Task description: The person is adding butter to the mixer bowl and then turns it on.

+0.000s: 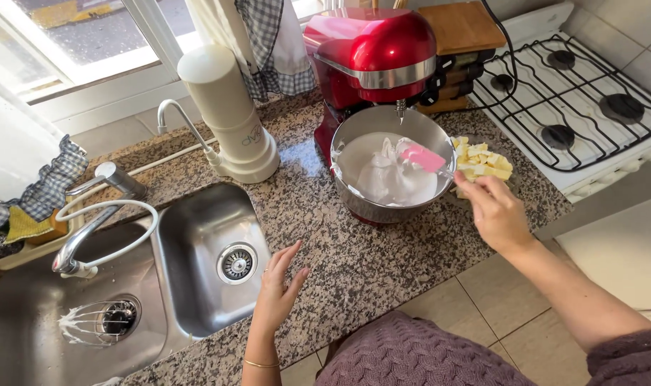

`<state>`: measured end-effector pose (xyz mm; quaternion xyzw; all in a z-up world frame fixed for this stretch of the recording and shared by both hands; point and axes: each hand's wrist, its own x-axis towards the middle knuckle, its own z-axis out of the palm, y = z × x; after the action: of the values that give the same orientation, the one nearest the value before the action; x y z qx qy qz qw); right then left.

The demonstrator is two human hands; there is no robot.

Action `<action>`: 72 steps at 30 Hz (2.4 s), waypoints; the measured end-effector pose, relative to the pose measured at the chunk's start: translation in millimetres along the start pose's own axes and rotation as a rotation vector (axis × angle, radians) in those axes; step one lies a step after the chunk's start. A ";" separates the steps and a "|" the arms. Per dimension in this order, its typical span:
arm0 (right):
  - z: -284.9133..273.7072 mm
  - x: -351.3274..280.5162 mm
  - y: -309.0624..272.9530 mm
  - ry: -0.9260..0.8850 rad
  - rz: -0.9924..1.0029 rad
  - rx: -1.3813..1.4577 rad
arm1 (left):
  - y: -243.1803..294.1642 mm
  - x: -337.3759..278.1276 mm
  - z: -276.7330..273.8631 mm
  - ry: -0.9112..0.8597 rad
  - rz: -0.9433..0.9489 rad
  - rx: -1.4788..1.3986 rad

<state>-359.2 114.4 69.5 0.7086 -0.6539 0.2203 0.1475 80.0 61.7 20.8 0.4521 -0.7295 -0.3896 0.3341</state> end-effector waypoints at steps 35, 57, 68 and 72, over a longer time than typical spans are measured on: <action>92.0 156.6 156.1 0.045 0.040 0.493 | -7.2 -10.1 94.1 0.605 -0.031 -0.991; 50.3 258.1 151.9 0.344 -0.417 0.288 | 133.8 -18.3 163.6 0.823 -0.053 -0.476; -19.4 187.7 120.1 0.815 -0.448 0.501 | 217.0 72.3 82.6 0.700 0.296 -0.054; 2.3 156.0 77.1 0.667 -0.685 0.674 | 266.9 106.1 56.4 0.598 0.388 0.190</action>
<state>-427.9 -29.0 140.2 0.7799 -0.1996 0.5670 0.1746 -113.1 55.8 240.8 0.4283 -0.7047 -0.1005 0.5566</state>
